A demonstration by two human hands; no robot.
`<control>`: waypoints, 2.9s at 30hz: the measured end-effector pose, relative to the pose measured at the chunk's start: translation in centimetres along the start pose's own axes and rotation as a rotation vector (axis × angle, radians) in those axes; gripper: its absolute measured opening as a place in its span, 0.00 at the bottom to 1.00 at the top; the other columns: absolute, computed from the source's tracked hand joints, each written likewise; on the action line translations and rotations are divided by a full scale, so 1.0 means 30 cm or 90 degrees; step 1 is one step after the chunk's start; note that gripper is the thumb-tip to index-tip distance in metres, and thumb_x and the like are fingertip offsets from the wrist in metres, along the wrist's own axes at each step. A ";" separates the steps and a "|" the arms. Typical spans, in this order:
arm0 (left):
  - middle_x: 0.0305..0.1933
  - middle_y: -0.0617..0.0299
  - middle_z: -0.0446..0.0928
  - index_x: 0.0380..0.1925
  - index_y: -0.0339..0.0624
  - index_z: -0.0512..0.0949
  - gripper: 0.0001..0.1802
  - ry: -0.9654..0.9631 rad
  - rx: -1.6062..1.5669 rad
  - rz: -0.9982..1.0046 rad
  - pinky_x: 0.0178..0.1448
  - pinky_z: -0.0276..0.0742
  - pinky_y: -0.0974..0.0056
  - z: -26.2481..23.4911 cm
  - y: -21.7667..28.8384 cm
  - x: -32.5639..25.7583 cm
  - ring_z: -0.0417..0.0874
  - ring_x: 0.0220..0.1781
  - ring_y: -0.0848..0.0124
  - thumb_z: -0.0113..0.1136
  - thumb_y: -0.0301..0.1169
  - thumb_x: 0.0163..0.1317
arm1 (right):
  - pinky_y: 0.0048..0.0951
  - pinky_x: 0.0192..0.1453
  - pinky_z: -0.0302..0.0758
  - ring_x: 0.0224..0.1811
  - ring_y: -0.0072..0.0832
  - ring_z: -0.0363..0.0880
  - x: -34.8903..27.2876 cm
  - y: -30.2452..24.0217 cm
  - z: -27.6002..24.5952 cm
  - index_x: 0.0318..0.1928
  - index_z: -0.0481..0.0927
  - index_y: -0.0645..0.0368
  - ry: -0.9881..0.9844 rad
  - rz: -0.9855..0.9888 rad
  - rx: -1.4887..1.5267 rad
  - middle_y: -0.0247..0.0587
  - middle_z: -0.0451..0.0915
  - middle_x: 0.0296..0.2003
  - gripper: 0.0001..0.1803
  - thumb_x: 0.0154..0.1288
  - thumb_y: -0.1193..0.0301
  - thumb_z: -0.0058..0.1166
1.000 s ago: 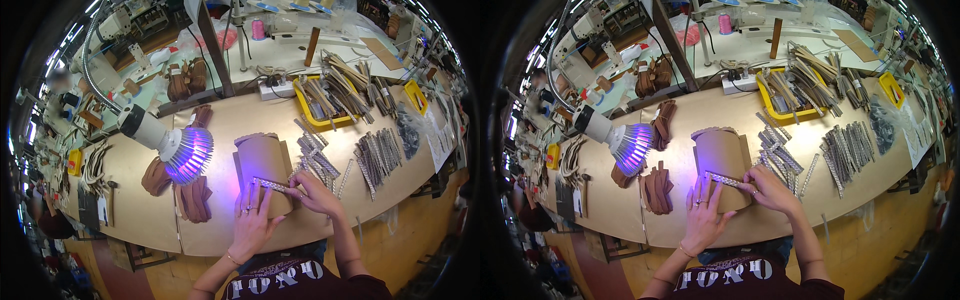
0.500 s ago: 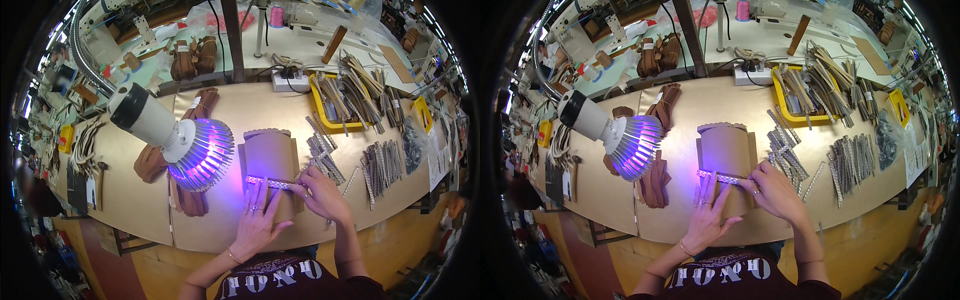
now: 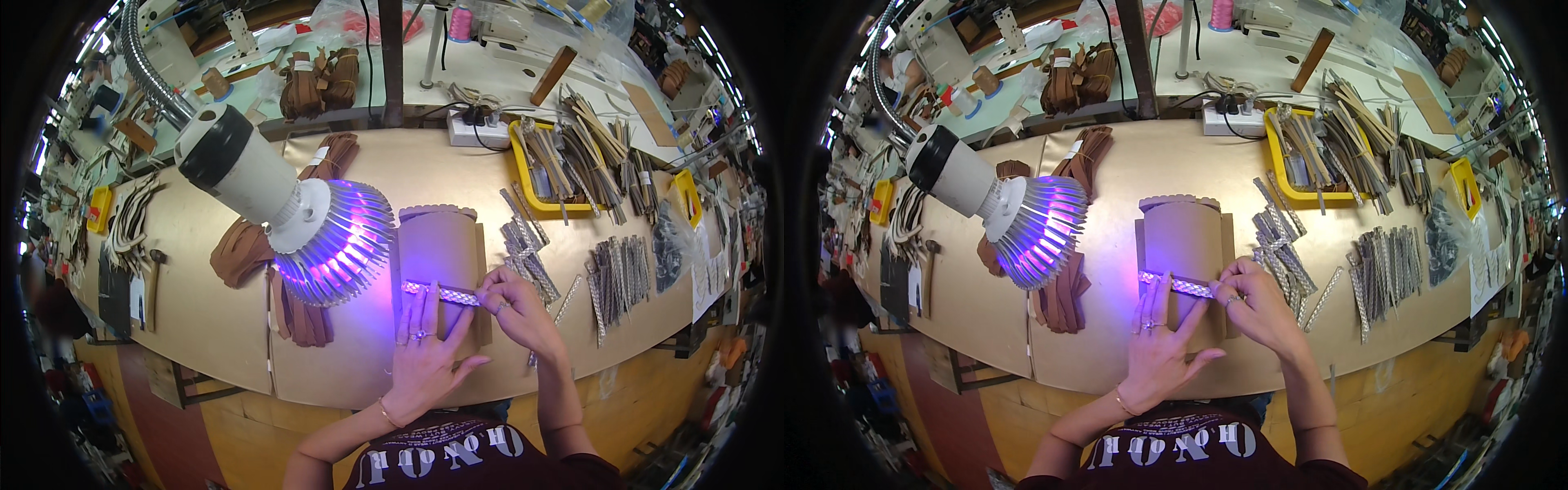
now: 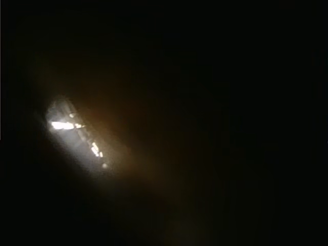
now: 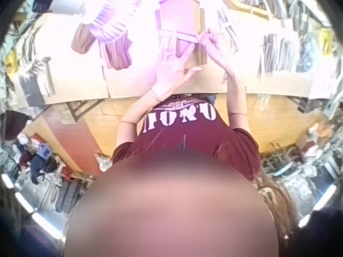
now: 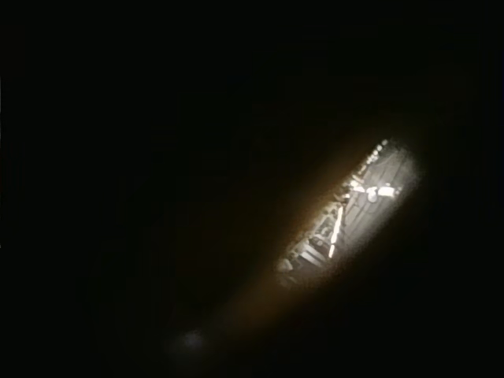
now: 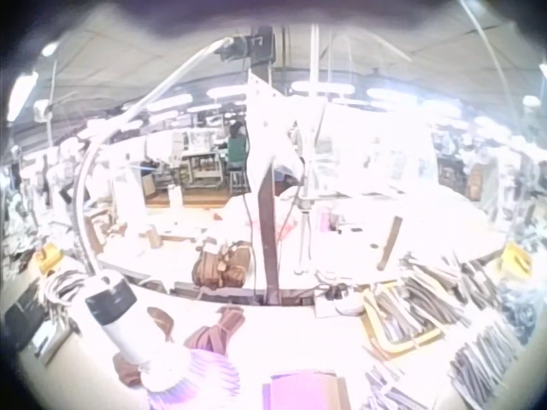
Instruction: The person wraps multiple braided straps around a cylindrical cardboard form, aligning each strap horizontally and stacking them in layers. The person handles the straps by hand, picking them up from the table and positioning them on the form under a purple work lamp.
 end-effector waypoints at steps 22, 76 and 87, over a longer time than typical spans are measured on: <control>0.73 0.30 0.53 0.63 0.53 0.74 0.37 0.039 -0.127 -0.017 0.74 0.48 0.41 -0.008 -0.029 -0.014 0.52 0.76 0.40 0.62 0.60 0.59 | 0.35 0.35 0.71 0.27 0.38 0.75 0.099 -0.235 0.000 0.33 0.83 0.66 0.000 -0.156 -0.133 0.46 0.77 0.29 0.12 0.63 0.67 0.60; 0.68 0.32 0.63 0.66 0.30 0.61 0.55 0.150 -0.320 0.015 0.75 0.52 0.42 0.063 -0.147 -0.025 0.65 0.71 0.40 0.67 0.64 0.52 | 0.21 0.36 0.74 0.30 0.16 0.77 0.030 -0.189 0.103 0.40 0.81 0.64 0.190 -0.121 0.008 0.34 0.82 0.29 0.07 0.61 0.80 0.62; 0.57 0.38 0.75 0.67 0.28 0.61 0.57 0.134 -0.270 0.030 0.58 0.77 0.49 0.022 -0.139 -0.009 0.83 0.50 0.46 0.69 0.63 0.51 | 0.22 0.41 0.75 0.33 0.16 0.78 0.015 -0.141 0.108 0.39 0.82 0.65 0.236 -0.049 0.038 0.34 0.83 0.30 0.06 0.60 0.80 0.62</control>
Point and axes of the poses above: each hand's wrist, its own x-axis towards the middle knuckle, its own z-axis out of the palm, y = z × x, the point moved 2 cm from there along x, towards the middle knuckle
